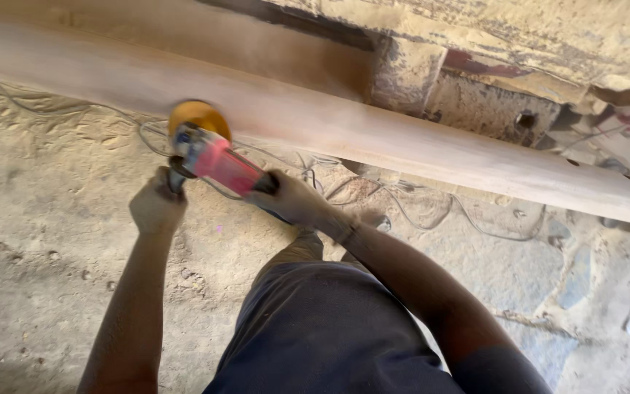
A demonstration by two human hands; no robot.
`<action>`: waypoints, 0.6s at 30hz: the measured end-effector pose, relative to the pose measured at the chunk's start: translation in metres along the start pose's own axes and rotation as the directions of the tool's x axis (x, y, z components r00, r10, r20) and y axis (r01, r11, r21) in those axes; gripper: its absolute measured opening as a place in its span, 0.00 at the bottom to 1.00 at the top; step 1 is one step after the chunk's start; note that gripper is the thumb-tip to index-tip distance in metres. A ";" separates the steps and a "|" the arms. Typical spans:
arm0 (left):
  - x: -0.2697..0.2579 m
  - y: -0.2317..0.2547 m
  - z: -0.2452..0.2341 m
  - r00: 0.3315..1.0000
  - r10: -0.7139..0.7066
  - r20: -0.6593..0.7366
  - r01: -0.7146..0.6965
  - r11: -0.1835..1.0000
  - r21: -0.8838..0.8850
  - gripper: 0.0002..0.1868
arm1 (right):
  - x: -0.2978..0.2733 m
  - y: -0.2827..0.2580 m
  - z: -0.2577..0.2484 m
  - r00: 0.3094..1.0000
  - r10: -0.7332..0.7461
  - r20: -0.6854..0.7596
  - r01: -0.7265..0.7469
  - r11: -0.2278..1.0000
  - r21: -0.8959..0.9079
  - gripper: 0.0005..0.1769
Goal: The person uses an angle grinder with a sanding disc to smooth the surface of a long wooden log. They move the tool along the length of the log, generating sawdust, and reposition their hands to maintain control over the tool.
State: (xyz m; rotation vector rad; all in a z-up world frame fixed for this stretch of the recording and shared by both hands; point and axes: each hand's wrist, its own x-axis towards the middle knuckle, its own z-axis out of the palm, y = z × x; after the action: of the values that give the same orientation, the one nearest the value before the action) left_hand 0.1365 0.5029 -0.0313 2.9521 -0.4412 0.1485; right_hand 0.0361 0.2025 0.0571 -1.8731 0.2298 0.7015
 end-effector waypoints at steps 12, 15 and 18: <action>-0.010 0.212 0.055 0.697 0.695 0.179 -0.669 0.719 -0.188 0.11 | -0.141 0.197 0.002 0.840 0.384 -0.383 -0.224 0.889 0.399 0.46; -0.011 0.253 0.050 0.603 0.752 0.266 -0.760 0.643 -0.094 0.16 | -0.161 0.226 0.004 0.806 0.408 -0.429 -0.234 0.885 0.403 0.46; -0.016 0.288 0.043 0.567 0.775 0.280 -0.788 0.609 -0.091 0.18 | -0.179 0.246 -0.001 0.772 0.326 -0.546 -0.101 0.910 0.401 0.44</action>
State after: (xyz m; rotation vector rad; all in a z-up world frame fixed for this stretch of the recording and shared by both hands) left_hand 0.0392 0.2286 -0.0359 2.5579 -1.8044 -0.2012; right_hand -0.2227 0.0721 -0.0340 -1.6775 0.9439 0.1586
